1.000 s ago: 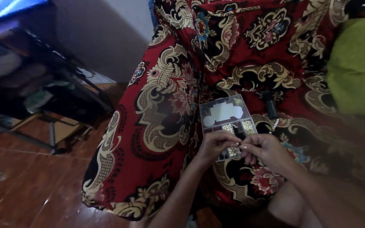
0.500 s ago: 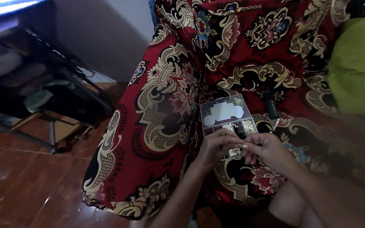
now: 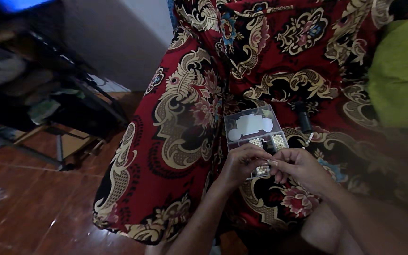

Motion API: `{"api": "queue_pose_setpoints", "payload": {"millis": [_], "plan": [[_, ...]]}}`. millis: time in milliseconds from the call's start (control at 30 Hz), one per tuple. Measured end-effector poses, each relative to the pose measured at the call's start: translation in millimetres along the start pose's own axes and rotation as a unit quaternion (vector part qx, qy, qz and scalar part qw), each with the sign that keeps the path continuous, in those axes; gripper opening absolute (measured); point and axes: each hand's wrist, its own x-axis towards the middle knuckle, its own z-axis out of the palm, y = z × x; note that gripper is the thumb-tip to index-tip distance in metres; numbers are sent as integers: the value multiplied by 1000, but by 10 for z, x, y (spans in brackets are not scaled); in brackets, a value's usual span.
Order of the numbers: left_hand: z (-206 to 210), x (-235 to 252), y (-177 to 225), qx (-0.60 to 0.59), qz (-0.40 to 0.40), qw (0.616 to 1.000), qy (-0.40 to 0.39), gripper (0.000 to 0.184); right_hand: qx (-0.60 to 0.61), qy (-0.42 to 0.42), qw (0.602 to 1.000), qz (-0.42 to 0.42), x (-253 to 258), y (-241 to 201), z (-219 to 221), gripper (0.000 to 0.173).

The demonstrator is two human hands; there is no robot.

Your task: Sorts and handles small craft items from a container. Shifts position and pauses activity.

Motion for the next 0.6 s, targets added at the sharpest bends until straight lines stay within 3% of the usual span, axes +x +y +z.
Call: {"api": "queue_pose_setpoints", "payload": {"millis": [400,600], "plan": [[21,-14,4,-174,-124,977,23,11,26,-8,999,-21,-12,-2,-8,7],[65,-17,-26,-201,-133,970,28,7,24,-14,999,-44,-19,19,-12,7]]}}
